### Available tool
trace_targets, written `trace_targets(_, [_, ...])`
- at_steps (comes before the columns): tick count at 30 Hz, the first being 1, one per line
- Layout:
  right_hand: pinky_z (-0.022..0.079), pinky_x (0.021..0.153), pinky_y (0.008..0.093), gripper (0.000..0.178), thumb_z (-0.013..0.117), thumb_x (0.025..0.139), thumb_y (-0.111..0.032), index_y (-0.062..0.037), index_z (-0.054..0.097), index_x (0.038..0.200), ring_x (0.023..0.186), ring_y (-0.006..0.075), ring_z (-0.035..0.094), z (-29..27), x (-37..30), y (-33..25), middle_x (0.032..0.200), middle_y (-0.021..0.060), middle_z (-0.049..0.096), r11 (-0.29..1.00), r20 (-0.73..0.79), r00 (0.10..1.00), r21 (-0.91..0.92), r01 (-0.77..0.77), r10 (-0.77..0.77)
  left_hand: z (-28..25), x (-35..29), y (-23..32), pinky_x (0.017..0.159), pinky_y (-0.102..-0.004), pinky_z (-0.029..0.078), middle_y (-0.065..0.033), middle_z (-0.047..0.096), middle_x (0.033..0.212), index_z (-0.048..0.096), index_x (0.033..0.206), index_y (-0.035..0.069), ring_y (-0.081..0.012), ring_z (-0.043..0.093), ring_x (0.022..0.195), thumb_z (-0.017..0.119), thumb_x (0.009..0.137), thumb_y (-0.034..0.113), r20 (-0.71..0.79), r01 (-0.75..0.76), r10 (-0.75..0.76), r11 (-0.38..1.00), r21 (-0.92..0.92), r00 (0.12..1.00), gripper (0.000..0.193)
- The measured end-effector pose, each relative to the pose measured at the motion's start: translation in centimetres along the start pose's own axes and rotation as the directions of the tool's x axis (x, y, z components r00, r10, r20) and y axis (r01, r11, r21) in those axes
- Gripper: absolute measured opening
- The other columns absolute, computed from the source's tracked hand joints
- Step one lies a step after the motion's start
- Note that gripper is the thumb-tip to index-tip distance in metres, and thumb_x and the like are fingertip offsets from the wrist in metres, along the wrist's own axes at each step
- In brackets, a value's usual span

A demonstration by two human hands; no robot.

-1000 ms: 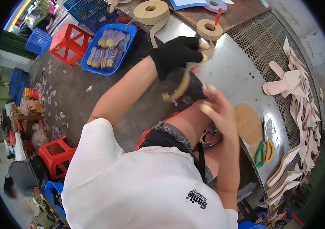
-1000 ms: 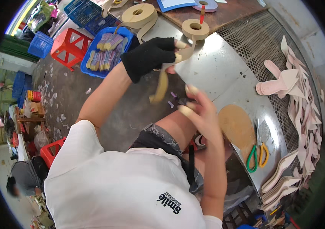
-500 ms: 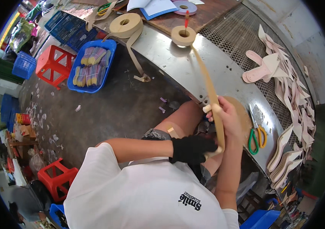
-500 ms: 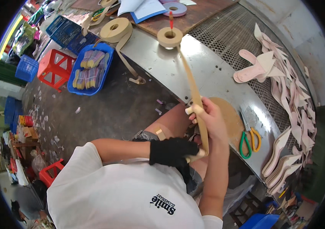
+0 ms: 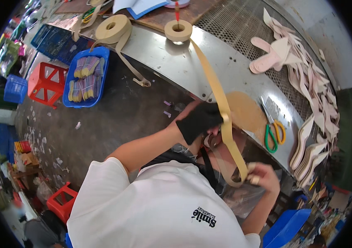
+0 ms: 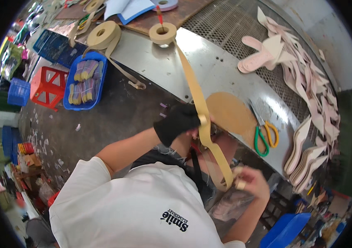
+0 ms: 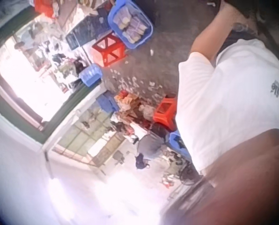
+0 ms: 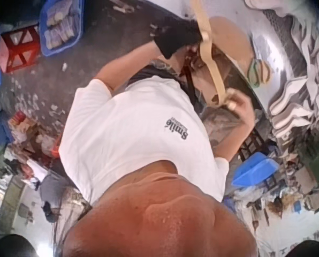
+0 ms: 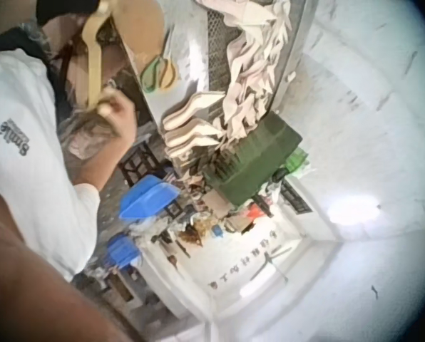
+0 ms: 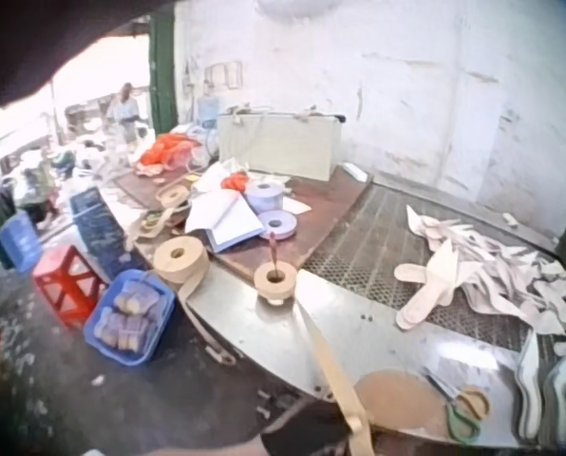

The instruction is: Applying adhesive reinforcement tape to the edges of shoe insoles and component uppers.

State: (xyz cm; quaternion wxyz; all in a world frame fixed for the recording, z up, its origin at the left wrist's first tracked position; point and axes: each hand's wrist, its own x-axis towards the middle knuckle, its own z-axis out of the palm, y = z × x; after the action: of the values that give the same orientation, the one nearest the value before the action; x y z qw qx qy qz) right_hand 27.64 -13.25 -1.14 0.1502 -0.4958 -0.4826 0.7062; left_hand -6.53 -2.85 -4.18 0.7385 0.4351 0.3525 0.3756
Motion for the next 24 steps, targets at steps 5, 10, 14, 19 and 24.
trace_targets(5, [0.048,0.085,0.0306,0.058,0.062,0.088,-0.032,-0.0005,0.046,0.134,0.102,0.0177,0.060,2.6,6.4,-6.1,0.116,0.0093,0.062,0.960,-0.083,0.958,-0.067,0.271,-0.276,6.6,-2.5,-5.6,0.058,-0.0403,0.049,-0.0142,0.064,0.073,0.068,0.080,0.007,-0.0293,0.063,0.065,0.066,0.075,0.025,0.533,-0.566,0.221,0.490,0.663,0.817,0.019])
trace_targets(10, [0.050,0.067,0.0224,0.035,0.053,0.095,-0.022,-0.0016,0.052,0.124,0.076,0.0107,0.060,9.0,15.7,-10.3,0.090,0.0036,0.062,0.977,0.005,0.978,0.043,0.209,-0.209,11.6,-3.4,-9.0,0.062,-0.0418,0.049,-0.0136,0.066,0.078,0.069,0.082,0.010,-0.0303,0.063,0.069,0.069,0.069,0.029,0.701,-0.654,0.091,0.461,0.600,0.707,0.024])
trace_targets(14, [0.046,0.049,0.0233,0.023,0.060,0.088,-0.021,-0.0010,0.057,0.099,0.057,0.0111,0.055,7.6,12.6,-10.4,0.073,0.0023,0.057,0.936,-0.161,0.941,0.144,0.320,-0.297,6.2,-1.0,-2.7,0.079,-0.0364,0.048,-0.0128,0.067,0.090,0.068,0.095,0.006,-0.0275,0.065,0.084,0.074,0.068,0.037,0.608,-0.444,-0.457,0.420,0.791,0.649,0.041])
trace_targets(19, [0.042,0.037,0.0285,0.032,0.070,0.078,-0.026,0.0035,0.057,0.083,0.038,0.0171,0.052,2.0,4.6,-4.5,0.055,0.0094,0.056,0.904,-0.001,0.944,0.288,0.316,-0.329,-2.8,1.8,-0.3,0.062,-0.0246,0.049,-0.0057,0.066,0.099,0.061,0.113,0.004,-0.0137,0.063,0.085,0.057,0.091,0.026,0.536,0.404,-0.336,0.915,-0.010,0.774,0.031])
trace_targets(24, [0.051,0.048,0.0307,0.036,0.075,0.070,-0.019,0.0058,0.060,0.091,0.052,0.0214,0.062,-2.1,-3.6,1.6,0.070,0.0153,0.065,0.913,-0.116,0.962,0.307,0.270,-0.246,-1.8,3.6,-2.0,0.053,-0.0206,0.043,-0.0058,0.063,0.092,0.061,0.104,0.003,-0.0072,0.056,0.066,0.055,0.094,0.030,0.079,0.001,0.037,0.899,-0.438,0.996,0.029])
